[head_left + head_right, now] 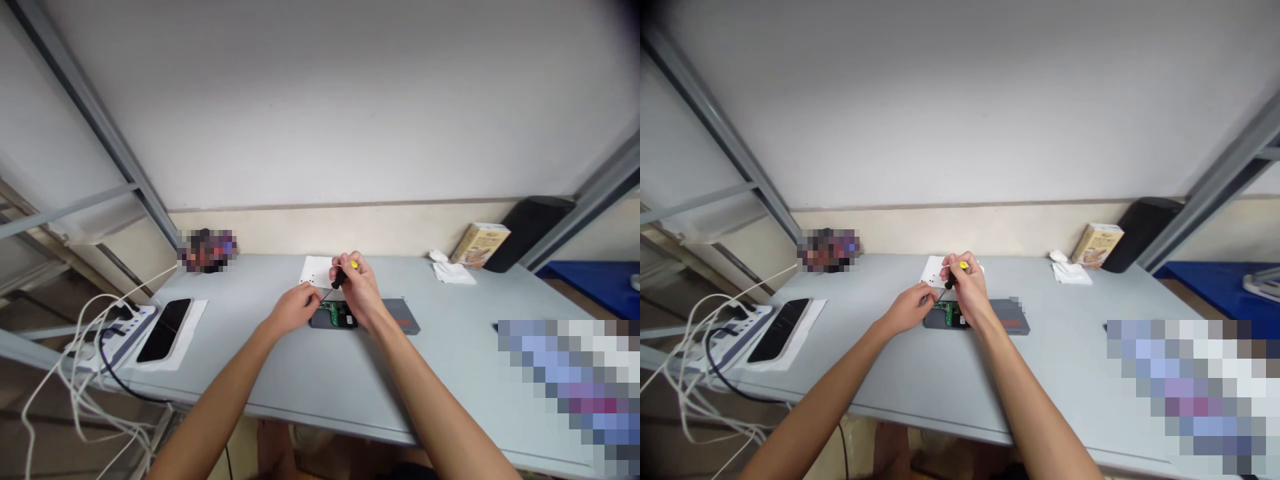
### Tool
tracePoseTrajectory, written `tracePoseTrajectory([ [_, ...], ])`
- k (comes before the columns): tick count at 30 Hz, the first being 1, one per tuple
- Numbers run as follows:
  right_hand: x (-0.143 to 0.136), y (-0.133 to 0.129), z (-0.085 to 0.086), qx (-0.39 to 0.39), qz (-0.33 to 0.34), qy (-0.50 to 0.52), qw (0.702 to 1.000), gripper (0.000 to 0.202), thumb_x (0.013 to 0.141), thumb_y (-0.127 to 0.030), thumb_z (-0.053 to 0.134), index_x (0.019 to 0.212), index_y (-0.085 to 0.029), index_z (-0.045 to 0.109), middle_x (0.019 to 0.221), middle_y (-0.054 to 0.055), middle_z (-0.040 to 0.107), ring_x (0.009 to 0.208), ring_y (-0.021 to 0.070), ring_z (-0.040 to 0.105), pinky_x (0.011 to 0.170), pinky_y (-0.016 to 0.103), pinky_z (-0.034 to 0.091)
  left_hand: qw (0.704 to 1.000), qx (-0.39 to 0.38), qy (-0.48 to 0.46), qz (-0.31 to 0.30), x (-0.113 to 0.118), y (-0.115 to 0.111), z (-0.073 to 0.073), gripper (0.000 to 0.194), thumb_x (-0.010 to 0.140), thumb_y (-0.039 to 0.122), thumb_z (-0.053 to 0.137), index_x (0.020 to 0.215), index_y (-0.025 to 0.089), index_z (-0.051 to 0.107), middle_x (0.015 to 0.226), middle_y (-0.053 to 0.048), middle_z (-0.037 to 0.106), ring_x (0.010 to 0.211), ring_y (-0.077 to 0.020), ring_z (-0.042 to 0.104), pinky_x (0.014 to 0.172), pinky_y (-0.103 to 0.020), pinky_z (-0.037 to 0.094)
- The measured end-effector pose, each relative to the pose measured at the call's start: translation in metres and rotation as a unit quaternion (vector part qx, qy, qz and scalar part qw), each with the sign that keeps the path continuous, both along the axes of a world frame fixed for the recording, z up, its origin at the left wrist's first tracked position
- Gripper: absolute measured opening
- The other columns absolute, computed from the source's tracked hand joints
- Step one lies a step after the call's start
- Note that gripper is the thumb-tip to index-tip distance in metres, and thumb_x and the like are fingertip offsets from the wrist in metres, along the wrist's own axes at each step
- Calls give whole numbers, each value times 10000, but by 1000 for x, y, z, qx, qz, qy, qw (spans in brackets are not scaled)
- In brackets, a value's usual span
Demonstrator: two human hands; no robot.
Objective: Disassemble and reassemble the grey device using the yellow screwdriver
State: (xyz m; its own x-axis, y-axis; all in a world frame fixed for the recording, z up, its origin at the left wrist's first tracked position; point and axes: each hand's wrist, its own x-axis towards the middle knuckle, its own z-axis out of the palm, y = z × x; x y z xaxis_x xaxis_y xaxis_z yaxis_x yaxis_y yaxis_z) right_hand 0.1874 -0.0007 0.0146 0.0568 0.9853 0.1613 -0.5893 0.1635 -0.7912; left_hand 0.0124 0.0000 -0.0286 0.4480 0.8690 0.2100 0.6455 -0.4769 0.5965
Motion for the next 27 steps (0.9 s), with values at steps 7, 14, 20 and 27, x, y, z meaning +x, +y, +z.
tracePoseTrajectory([
  [7, -2, 2, -1, 14, 3, 1, 1000, 497, 777, -661, 806, 760, -247, 532, 601, -75, 395, 548, 110, 385, 565, 275, 348, 1000, -1, 3, 1, -1, 1, -1, 229, 965, 184, 494, 900, 224, 709, 936, -7, 682, 815, -161, 632, 775, -264, 469],
  [14, 3, 2, 2, -8, 29, 33, 999, 331, 812, -552, 772, 866, -233, 704, 739, -14, 546, 683, 139, 530, 678, 289, 473, 1000, -7, 3, 4, -1, 1, -1, 237, 964, 179, 497, 912, 225, 723, 983, -13, 698, 834, -162, 644, 798, -264, 479],
  [20, 2, 2, -1, -1, 3, 0, 1000, 375, 724, -542, 878, 790, -238, 669, 862, 4, 667, 816, 158, 627, 759, 292, 505, 1000, -3, 2, 1, -1, 1, 0, 237, 963, 176, 500, 919, 230, 726, 983, -9, 697, 833, -162, 645, 805, -267, 487],
  [27, 3, 1, 2, -9, 33, 21, 999, 507, 664, -505, 939, 731, -237, 515, 721, -49, 589, 643, 114, 552, 661, 265, 462, 1000, -8, 13, 7, -1, 1, 0, 252, 966, 195, 494, 930, 235, 740, 969, -8, 685, 808, -160, 637, 780, -270, 476],
])
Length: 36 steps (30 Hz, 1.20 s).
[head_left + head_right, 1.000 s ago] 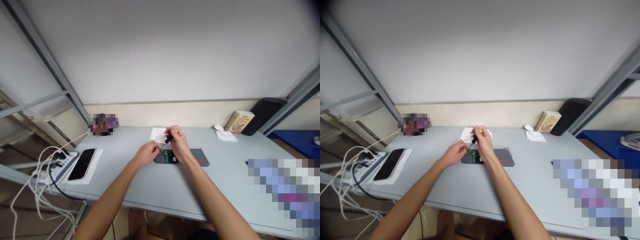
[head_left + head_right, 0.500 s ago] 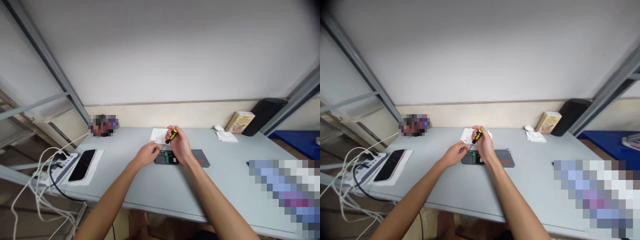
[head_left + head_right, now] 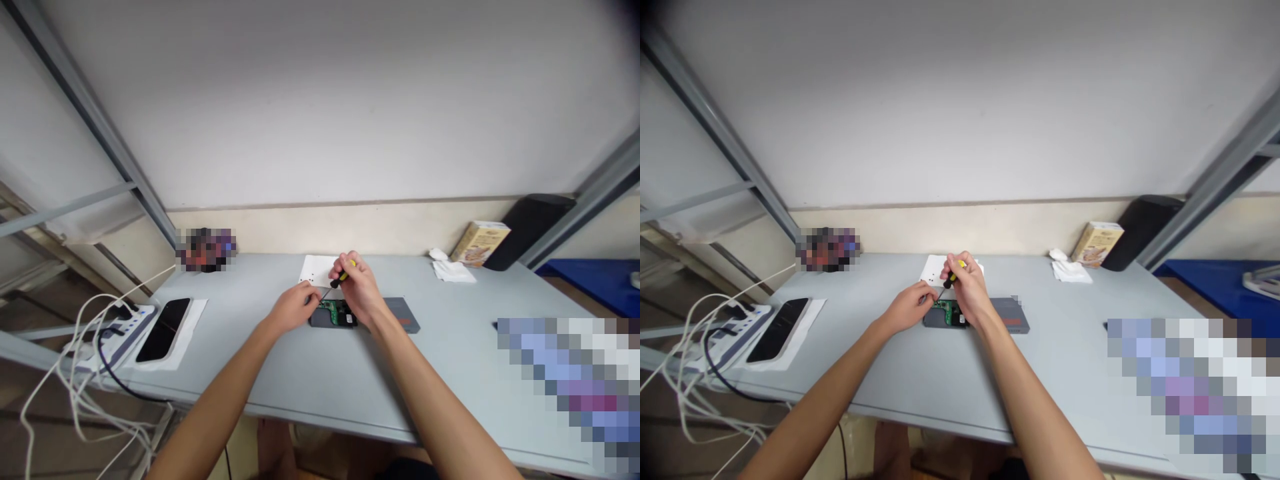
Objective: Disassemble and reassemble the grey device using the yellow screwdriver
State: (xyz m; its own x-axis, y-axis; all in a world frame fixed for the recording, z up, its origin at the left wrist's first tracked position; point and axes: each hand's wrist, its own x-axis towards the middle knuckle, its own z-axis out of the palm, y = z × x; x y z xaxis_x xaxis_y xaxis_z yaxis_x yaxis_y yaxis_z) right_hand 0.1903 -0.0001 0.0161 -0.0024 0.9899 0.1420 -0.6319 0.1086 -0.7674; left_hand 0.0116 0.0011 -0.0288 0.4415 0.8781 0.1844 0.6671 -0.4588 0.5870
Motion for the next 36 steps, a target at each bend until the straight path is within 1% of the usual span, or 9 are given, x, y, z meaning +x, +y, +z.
tracePoseTrajectory([
  [3, -1, 1, -1, 20, -1, -4, 1000, 497, 725, -553, 894, 744, -244, 505, 634, -73, 441, 580, 107, 442, 586, 255, 394, 1000, 2, -1, 0, 0, 0, 0, 247, 957, 187, 499, 927, 234, 740, 966, -7, 685, 809, -160, 637, 782, -269, 474],
  [6, -1, 2, 0, 18, 5, 14, 1000, 422, 807, -626, 793, 840, -247, 610, 652, -62, 414, 582, 116, 418, 585, 267, 394, 1000, 2, -6, -3, 1, -1, 1, 243, 953, 180, 496, 927, 233, 732, 978, -6, 692, 817, -160, 638, 793, -271, 475],
  [13, 1, 2, 1, -16, 8, 40, 999, 282, 769, -469, 820, 851, -235, 686, 781, -10, 552, 725, 144, 536, 710, 288, 484, 1000, 4, -13, -6, 0, -1, 0, 233, 960, 186, 481, 918, 231, 705, 961, -4, 686, 835, -162, 638, 780, -268, 472],
  [19, -2, 3, -5, -16, -16, 13, 1000, 415, 680, -504, 909, 833, -238, 630, 937, 4, 656, 830, 157, 625, 755, 293, 502, 1000, 2, -3, -4, 0, 0, 0, 226, 958, 189, 485, 912, 229, 702, 959, -6, 683, 813, -161, 629, 768, -269, 470],
  [23, 0, 4, -5, 2, -13, -1, 1000, 487, 720, -571, 882, 809, -253, 524, 693, -63, 496, 607, 111, 491, 607, 262, 422, 1000, -1, 1, -3, 0, 1, -1, 238, 961, 191, 483, 918, 230, 713, 975, -7, 685, 821, -159, 632, 781, -270, 469],
  [25, 1, 4, -5, 25, -20, -29, 999, 456, 793, -628, 801, 841, -258, 538, 660, -72, 420, 584, 112, 443, 582, 262, 392, 1000, -2, 5, -1, 0, 1, -1, 240, 963, 196, 483, 921, 228, 717, 970, -10, 681, 827, -162, 632, 780, -270, 468],
  [30, 0, -2, -8, 108, -44, -225, 967, 338, 916, -500, 689, 1164, -279, 632, 848, -24, 558, 767, 155, 555, 771, 306, 473, 1000, 0, 18, 1, 0, 0, 2, 249, 958, 201, 481, 926, 221, 727, 937, -18, 668, 812, -169, 628, 771, -275, 472],
  [33, -1, -5, -7, 154, -92, -323, 929, 243, 913, -401, 701, 1112, -272, 649, 871, -16, 591, 801, 166, 580, 846, 326, 483, 1000, 1, 14, 0, 0, 0, 5, 257, 952, 200, 483, 934, 214, 739, 930, -25, 667, 805, -174, 632, 779, -281, 484],
  [36, 10, -5, 2, 156, -138, -305, 930, 207, 917, -406, 696, 1056, -267, 633, 887, -6, 621, 810, 176, 629, 817, 330, 504, 1000, -5, 5, -10, 0, 0, 7, 253, 942, 189, 490, 926, 215, 742, 950, -28, 682, 829, -179, 642, 801, -286, 496],
])
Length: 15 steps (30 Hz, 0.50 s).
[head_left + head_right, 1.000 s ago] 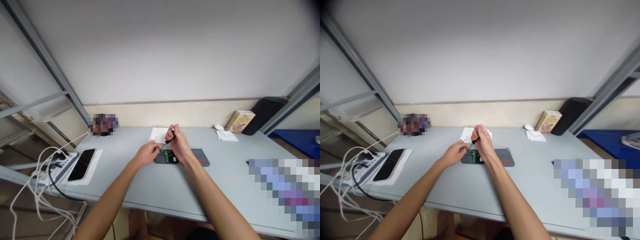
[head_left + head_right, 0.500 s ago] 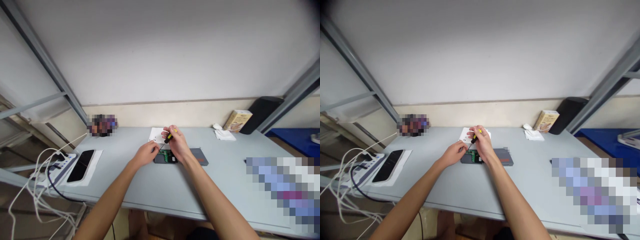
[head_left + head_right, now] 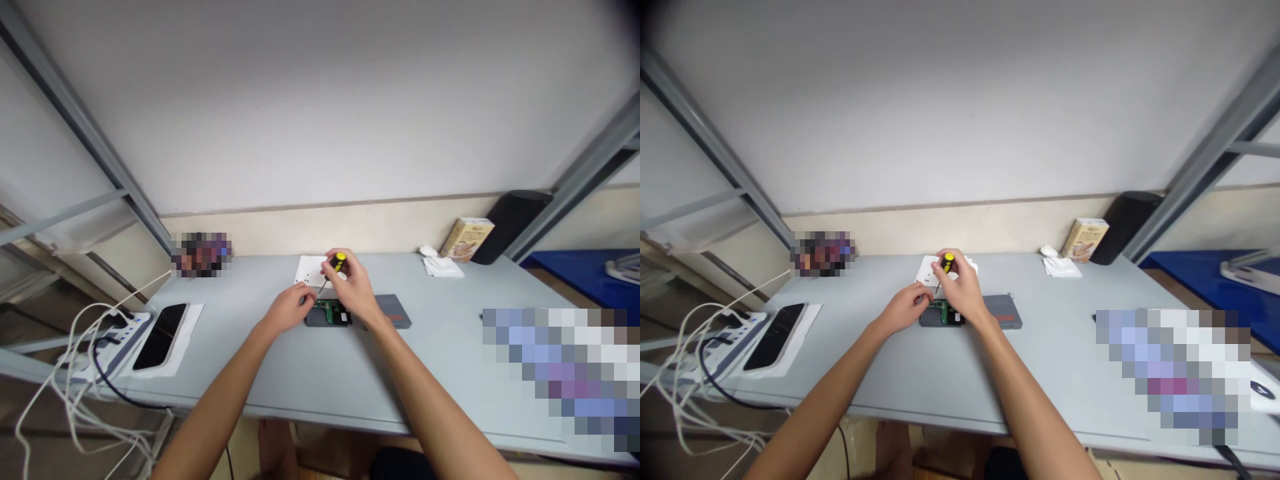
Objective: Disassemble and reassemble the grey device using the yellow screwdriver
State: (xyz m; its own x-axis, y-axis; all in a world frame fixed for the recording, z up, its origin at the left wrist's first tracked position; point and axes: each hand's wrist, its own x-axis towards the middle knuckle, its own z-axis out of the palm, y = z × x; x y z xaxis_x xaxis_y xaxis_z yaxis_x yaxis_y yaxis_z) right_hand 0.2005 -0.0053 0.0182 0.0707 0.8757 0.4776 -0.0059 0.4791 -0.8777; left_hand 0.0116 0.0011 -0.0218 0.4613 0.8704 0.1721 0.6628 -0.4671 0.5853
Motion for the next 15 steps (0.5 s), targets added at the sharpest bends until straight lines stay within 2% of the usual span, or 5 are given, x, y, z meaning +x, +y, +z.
tracePoseTrajectory([
  [3, 31, -5, 13, 40, -83, 35, 995, 217, 940, -409, 668, 1113, -293, 607, 872, -12, 607, 799, 180, 642, 783, 327, 499, 1000, -8, -10, -8, -1, 1, 0, 259, 935, 169, 480, 933, 207, 736, 975, -39, 695, 864, -186, 649, 829, -294, 507],
  [6, 74, -18, 18, 31, -123, -98, 987, 209, 946, -428, 644, 1103, -289, 648, 892, 12, 609, 762, 186, 599, 746, 334, 491, 1000, -14, -17, -15, -2, 1, -1, 282, 963, 176, 449, 955, 203, 730, 999, -52, 699, 886, -189, 652, 851, -304, 515],
  [10, 121, -40, 3, -75, -4, -433, 898, 364, 902, -513, 665, 1208, -321, 710, 1217, 88, 662, 798, 222, 673, 782, 389, 541, 999, -37, -14, -26, -8, -3, 6, 286, 1012, 362, 516, 1167, 219, 711, 1102, -73, 693, 955, -209, 650, 882, -330, 527],
  [12, 136, -48, -9, -124, 62, -489, 861, 404, 861, -532, 688, 1215, -339, 716, 1376, 79, 619, 837, 236, 730, 810, 398, 574, 995, -78, -11, -56, -13, -6, 13, 476, 942, 480, 655, 1350, 235, 637, 1236, -94, 664, 1041, -232, 647, 915, -346, 534],
  [15, 149, -54, -22, -161, 81, -502, 846, 527, 854, -494, 680, 1366, -375, 645, 1501, 73, 568, 1031, 293, 755, 866, 405, 595, 988, -112, 4, -106, -19, -8, 21, 748, 801, 445, 823, 1474, 265, 553, 1391, -117, 599, 1219, -287, 602, 1032, -403, 506],
])
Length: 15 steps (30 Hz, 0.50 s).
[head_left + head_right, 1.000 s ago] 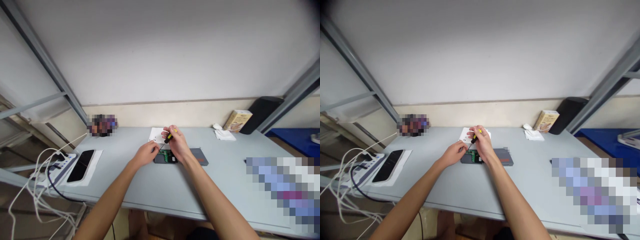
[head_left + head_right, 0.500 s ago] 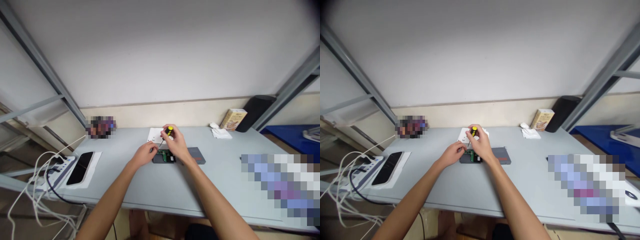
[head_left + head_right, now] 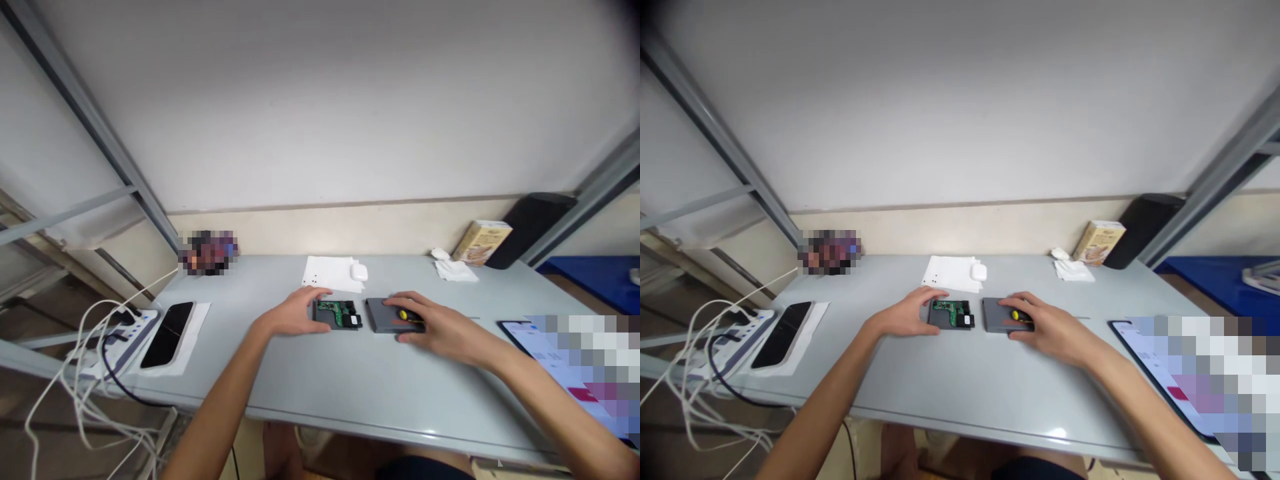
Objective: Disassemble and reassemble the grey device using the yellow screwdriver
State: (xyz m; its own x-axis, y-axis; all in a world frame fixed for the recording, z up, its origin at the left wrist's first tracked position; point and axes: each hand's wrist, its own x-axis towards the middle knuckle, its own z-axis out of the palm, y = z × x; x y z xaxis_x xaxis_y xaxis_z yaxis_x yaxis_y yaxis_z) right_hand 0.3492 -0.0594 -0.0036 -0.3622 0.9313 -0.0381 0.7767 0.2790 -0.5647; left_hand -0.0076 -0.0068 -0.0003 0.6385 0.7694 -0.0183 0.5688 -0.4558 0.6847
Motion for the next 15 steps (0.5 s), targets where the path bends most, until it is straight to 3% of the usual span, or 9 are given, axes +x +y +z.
tracePoseTrajectory([
  [3, 5, 2, -1, 18, -6, -11, 1000, 536, 883, -508, 656, 1399, -361, 636, 1487, 76, 605, 1175, 322, 709, 996, 444, 559, 1000, 3, -3, -23, -3, 2, 0, 777, 755, 344, 859, 1471, 285, 562, 1437, -115, 574, 1338, -324, 527, 1133, -457, 437],
  [5, 3, 6, 5, 21, -1, -8, 1000, 547, 888, -557, 654, 1386, -328, 659, 1427, 88, 662, 1216, 334, 688, 1052, 465, 531, 1000, -7, -7, -19, -3, 3, -3, 754, 757, 337, 855, 1457, 292, 576, 1415, -108, 587, 1296, -315, 549, 1118, -456, 449],
  [10, -18, 12, 18, 17, 3, 11, 1000, 519, 875, -600, 664, 1297, -305, 734, 1305, 85, 747, 1136, 337, 726, 1009, 471, 557, 1000, -21, -11, -8, -3, 6, -8, 784, 716, 339, 880, 1446, 299, 597, 1367, -90, 621, 1128, -266, 604, 1037, -413, 497],
  [15, -43, 9, 16, 14, 24, 42, 999, 499, 871, -571, 690, 1294, -310, 737, 1265, 73, 758, 1087, 313, 732, 958, 444, 574, 1000, -2, -20, 8, -1, 8, -15, 761, 691, 385, 905, 1397, 293, 636, 1305, -82, 657, 1107, -262, 602, 1002, -396, 499],
])
